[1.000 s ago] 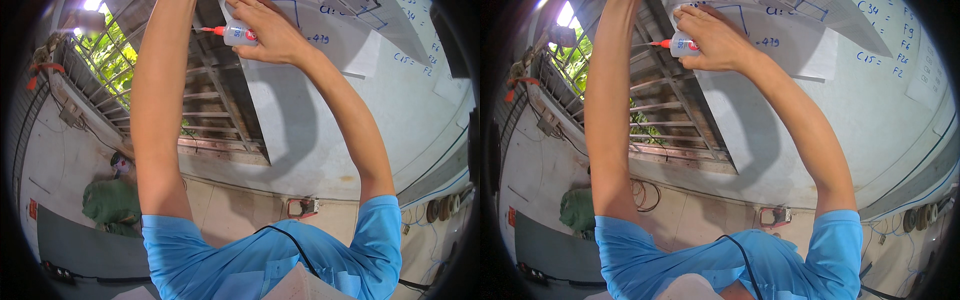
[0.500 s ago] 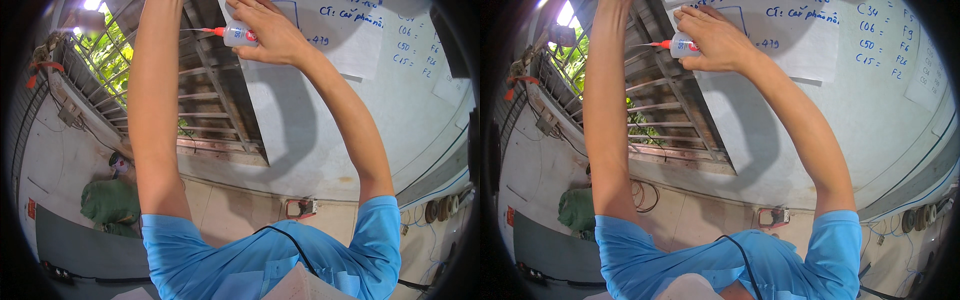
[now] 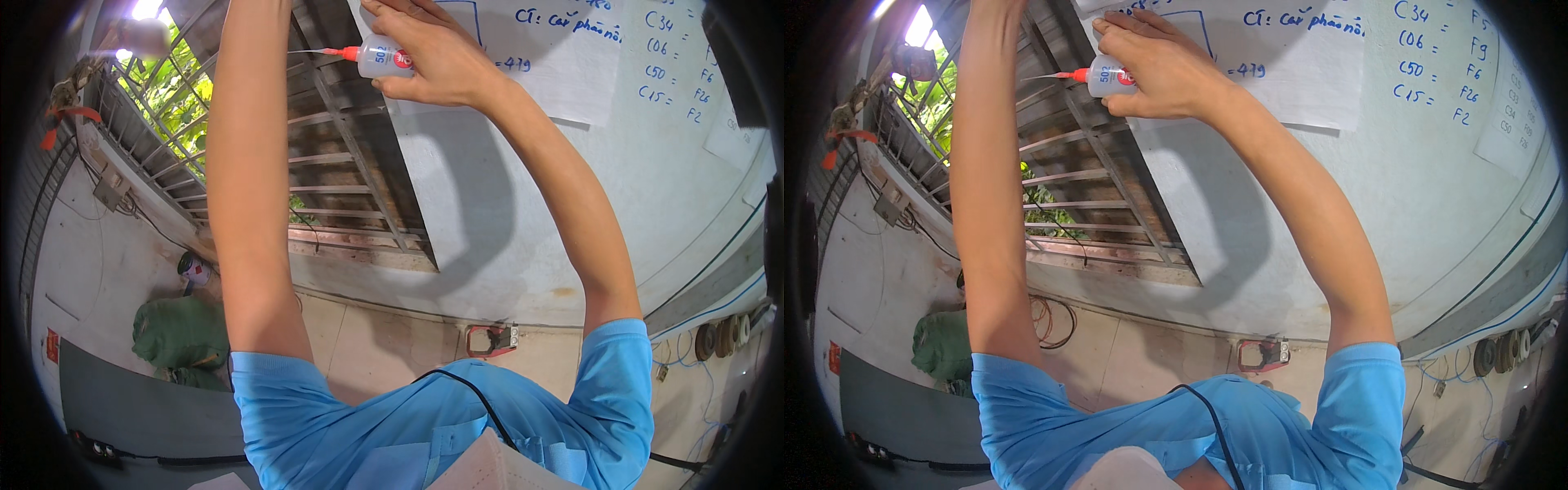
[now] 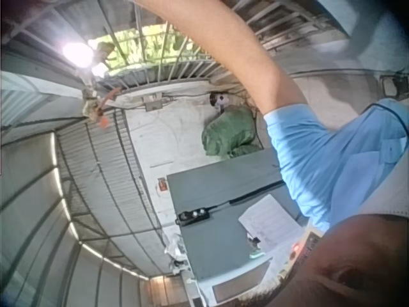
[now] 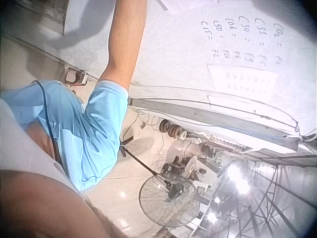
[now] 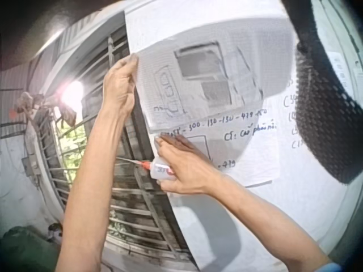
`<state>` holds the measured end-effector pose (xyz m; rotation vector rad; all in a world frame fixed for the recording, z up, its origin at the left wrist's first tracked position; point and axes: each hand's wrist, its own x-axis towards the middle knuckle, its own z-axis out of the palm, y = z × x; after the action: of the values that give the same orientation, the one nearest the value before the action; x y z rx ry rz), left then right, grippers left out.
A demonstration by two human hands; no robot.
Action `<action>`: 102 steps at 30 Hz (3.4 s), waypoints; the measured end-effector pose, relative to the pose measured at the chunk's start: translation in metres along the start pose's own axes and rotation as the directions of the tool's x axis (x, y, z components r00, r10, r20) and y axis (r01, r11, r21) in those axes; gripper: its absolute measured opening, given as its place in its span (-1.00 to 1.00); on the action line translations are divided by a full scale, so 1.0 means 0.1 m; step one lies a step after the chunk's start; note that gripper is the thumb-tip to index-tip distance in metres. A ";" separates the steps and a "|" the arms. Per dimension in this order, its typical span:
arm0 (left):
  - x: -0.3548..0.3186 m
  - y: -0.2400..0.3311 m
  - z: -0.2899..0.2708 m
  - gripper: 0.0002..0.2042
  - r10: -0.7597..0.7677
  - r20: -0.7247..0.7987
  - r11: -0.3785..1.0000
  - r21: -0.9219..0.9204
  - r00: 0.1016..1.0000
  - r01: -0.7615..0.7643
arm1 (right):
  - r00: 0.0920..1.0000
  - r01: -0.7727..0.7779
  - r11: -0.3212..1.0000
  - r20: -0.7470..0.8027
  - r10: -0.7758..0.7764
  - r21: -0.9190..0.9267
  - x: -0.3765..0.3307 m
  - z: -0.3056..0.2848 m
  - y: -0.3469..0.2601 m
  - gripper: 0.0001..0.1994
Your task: The person operates a CNC machine using a handheld controller, then walks to a wall to affix a printed sheet with glue. The person returns to the control station and interacts with the computer keyboard and mouse.
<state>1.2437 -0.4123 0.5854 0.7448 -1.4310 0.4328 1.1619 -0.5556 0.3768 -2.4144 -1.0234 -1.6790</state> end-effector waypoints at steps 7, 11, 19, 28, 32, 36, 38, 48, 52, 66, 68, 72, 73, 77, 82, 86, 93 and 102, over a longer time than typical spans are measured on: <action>0.01 -0.01 -0.09 -0.84 0.000 0.012 0.999 -0.035 1.000 0.001 | 0.997 -0.032 0.999 -0.077 0.029 -0.042 -0.06 0.06 0.00 -0.41; 0.01 0.03 0.23 -0.85 0.025 0.102 0.966 0.255 0.995 -0.051 | 0.995 -0.020 0.999 -0.098 0.016 -0.036 -0.06 0.09 0.01 -0.42; 0.09 0.06 -0.05 -0.82 0.021 0.019 0.996 -0.082 1.000 -0.020 | 0.995 -0.049 0.998 -0.092 0.046 -0.037 -0.06 0.06 -0.01 -0.44; 0.15 0.40 -0.13 -0.78 -0.509 -0.067 0.779 -0.459 0.858 0.427 | 0.995 -0.026 0.998 -0.096 0.019 -0.066 -0.07 0.06 -0.01 -0.41; 0.09 0.14 -0.22 -0.79 -0.029 -0.024 1.000 -0.001 0.999 0.029 | 0.996 -0.021 0.998 -0.087 0.016 -0.055 -0.06 0.07 0.00 -0.42; 0.12 0.04 -0.32 -0.80 -0.015 -0.144 0.999 0.046 0.989 0.022 | 0.996 -0.016 0.999 -0.094 0.011 -0.052 -0.06 0.07 0.00 -0.44; 0.13 0.06 -0.35 -0.81 -0.039 -0.100 0.998 0.048 0.994 0.044 | 0.995 -0.015 0.998 -0.096 0.010 -0.056 -0.06 0.07 0.00 -0.44; 0.15 0.07 -0.33 -0.78 -0.096 -0.074 0.994 0.044 0.993 0.100 | 0.995 -0.008 0.999 -0.098 0.003 -0.051 -0.06 0.06 0.00 -0.43; 0.11 0.10 -0.35 -0.78 -0.097 -0.083 0.994 0.050 0.992 0.101 | 0.998 0.000 0.998 -0.070 -0.004 -0.056 -0.05 0.06 0.02 -0.42; -0.95 0.58 -0.39 -0.58 -0.089 -0.197 0.987 -0.147 0.976 0.060 | 0.996 -0.070 0.986 0.069 0.060 0.149 -0.23 0.00 -0.23 -0.37; -1.37 0.74 -0.41 -0.44 -0.119 -0.114 0.982 -0.159 0.986 0.100 | 0.988 -0.061 0.969 0.150 0.025 0.238 -0.52 0.08 -0.55 -0.35; -2.12 0.76 -0.59 -0.46 -0.159 -0.097 0.987 -0.044 0.983 0.155 | 0.979 -0.136 0.871 0.199 0.045 0.471 -1.38 0.21 -1.37 -0.17; -2.34 0.71 -0.61 -0.49 -0.192 -0.199 0.981 -0.039 0.961 0.189 | 0.974 -0.186 0.823 0.210 0.083 0.537 -1.59 0.25 -1.59 -0.18; -3.24 0.50 -0.67 -0.56 -0.327 -0.402 0.934 0.003 0.855 0.358 | 0.895 -0.446 0.591 0.338 0.291 0.673 -2.31 0.27 -2.37 -0.30; -4.66 0.29 -0.68 -0.68 -0.549 -0.548 0.761 -0.016 0.631 0.649 | 0.722 -0.669 0.331 0.475 0.504 0.666 -2.94 0.13 -2.80 -0.39; -6.37 0.18 -0.21 -0.82 -0.692 -0.624 0.471 -0.009 0.363 0.882 | 0.630 -0.733 0.213 0.526 0.572 0.647 -3.33 -0.15 -2.72 -0.41; -9.16 0.98 1.51 -0.63 -0.835 -0.346 -0.538 0.348 -0.428 0.768 | 0.611 -0.755 0.184 0.574 0.545 0.629 -3.91 -0.78 -2.38 -0.42; -9.56 2.11 3.11 -0.62 -0.578 -0.469 -0.608 -0.299 -0.668 0.735 | 0.484 -0.822 -0.024 0.719 0.499 0.569 -4.60 -1.44 -2.32 -0.37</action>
<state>0.7610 -0.3216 -0.3165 1.7945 0.5935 -0.8069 0.8282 -0.6549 -0.0293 -1.7480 -0.3082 -0.1576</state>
